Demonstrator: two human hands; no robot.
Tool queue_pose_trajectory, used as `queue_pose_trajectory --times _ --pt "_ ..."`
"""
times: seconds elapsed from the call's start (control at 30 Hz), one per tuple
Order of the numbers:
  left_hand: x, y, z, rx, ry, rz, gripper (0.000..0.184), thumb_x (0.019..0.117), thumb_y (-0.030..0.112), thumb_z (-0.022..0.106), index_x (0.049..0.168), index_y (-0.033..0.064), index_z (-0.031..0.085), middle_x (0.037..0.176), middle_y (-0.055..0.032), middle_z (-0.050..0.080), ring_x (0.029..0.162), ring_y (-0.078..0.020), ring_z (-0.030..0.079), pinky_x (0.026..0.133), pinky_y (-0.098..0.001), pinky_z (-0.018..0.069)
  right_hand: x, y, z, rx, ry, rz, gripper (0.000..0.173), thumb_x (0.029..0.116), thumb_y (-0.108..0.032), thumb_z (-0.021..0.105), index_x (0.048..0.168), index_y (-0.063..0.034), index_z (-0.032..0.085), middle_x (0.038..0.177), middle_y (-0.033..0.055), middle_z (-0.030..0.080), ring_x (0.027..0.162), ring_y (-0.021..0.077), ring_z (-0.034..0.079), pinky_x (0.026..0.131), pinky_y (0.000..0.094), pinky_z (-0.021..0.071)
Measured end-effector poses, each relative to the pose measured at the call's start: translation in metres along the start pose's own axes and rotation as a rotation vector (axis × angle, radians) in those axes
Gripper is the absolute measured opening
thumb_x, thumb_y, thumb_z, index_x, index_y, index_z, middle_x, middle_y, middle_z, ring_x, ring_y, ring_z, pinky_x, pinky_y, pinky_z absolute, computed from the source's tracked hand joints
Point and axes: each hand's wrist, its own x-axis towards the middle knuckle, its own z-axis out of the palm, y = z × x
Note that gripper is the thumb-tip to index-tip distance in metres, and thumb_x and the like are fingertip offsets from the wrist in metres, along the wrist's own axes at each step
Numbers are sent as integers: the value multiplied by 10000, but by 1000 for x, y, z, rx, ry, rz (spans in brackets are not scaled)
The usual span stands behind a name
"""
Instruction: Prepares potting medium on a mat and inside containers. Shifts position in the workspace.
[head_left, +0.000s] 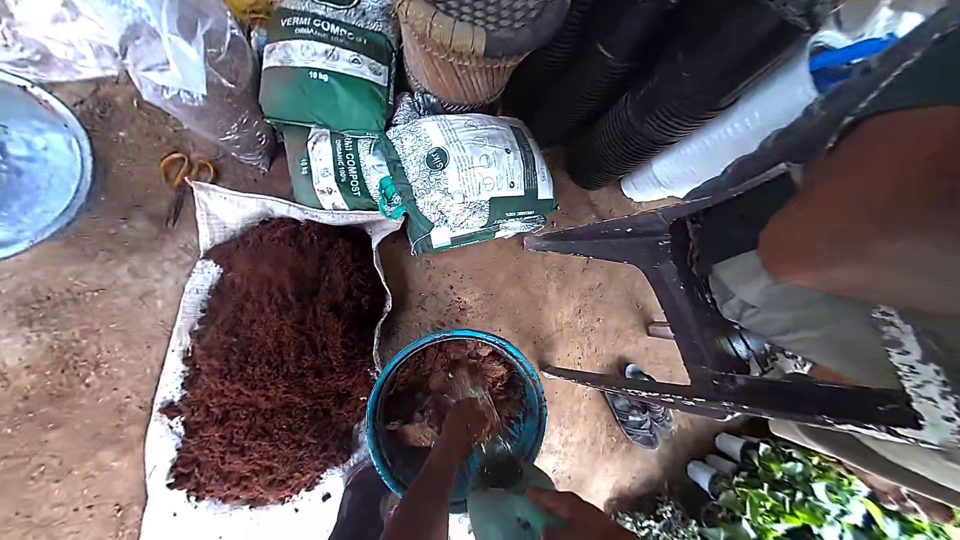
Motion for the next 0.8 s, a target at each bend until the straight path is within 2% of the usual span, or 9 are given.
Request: queue_pose_trajectory --times 0.1,0.17,0.23,0.37,0.47,0.57,0.73,0.8 --pt "0 7 -17 3 -2 -49 461 1079 303 498 1414 -4 570 1426 -244 578 1357 -377 535 1158 -547 387 5 -29 -9 25 -72 33 561 1045 -111 519 1576 -66 342 968 114 610 676 155 569 638 348 513" --pt "-5 15 -31 25 -5 -118 500 1086 340 479 1397 -43 558 1433 -266 560 1366 -389 524 1150 -551 391 13 -47 -11 28 -92 48 559 1052 -103 508 1581 -81 328 921 86 585 650 142 556 615 331 506" --pt "-12 14 -44 8 35 -98 481 1076 315 509 1377 -56 568 1420 -269 567 1353 -395 532 1144 -552 400 22 -64 -13 21 -105 60 560 1058 -109 503 1587 -101 318 924 78 571 638 139 555 604 321 509" --pt "-22 2 -67 -8 107 -93 494 1061 321 539 1415 -23 557 1453 -255 549 1385 -397 504 1159 -570 379 36 -102 -14 -9 -132 128 559 1071 -131 499 1597 -139 310 967 90 562 637 141 545 606 318 509" --pt "-28 -4 -81 -26 109 -130 483 1051 313 561 1380 -40 575 1430 -269 560 1362 -405 521 1139 -583 394 51 -121 -13 -5 -152 148 544 1072 -127 495 1586 -121 318 911 74 559 612 134 551 593 307 515" --pt "-33 -8 -83 -21 84 -170 507 1064 340 530 1408 -32 549 1447 -263 548 1373 -403 513 1136 -588 396 62 -128 -12 11 -168 196 518 1073 -145 500 1566 -124 340 918 65 564 630 126 558 609 299 517" --pt "-32 -35 -64 -48 65 -63 482 1085 308 497 1451 -2 536 1497 -250 514 1420 -393 469 1185 -571 345 69 -126 -6 13 -202 249 392 1077 -176 494 1461 -110 454 847 22 538 629 110 540 621 286 507" --pt "-32 -45 -54 -91 49 -37 444 1080 260 499 1447 16 554 1495 -231 526 1415 -374 483 1189 -556 352 68 -120 -4 33 -191 284 386 1075 -183 503 1454 -118 460 837 15 537 630 105 537 622 279 502"
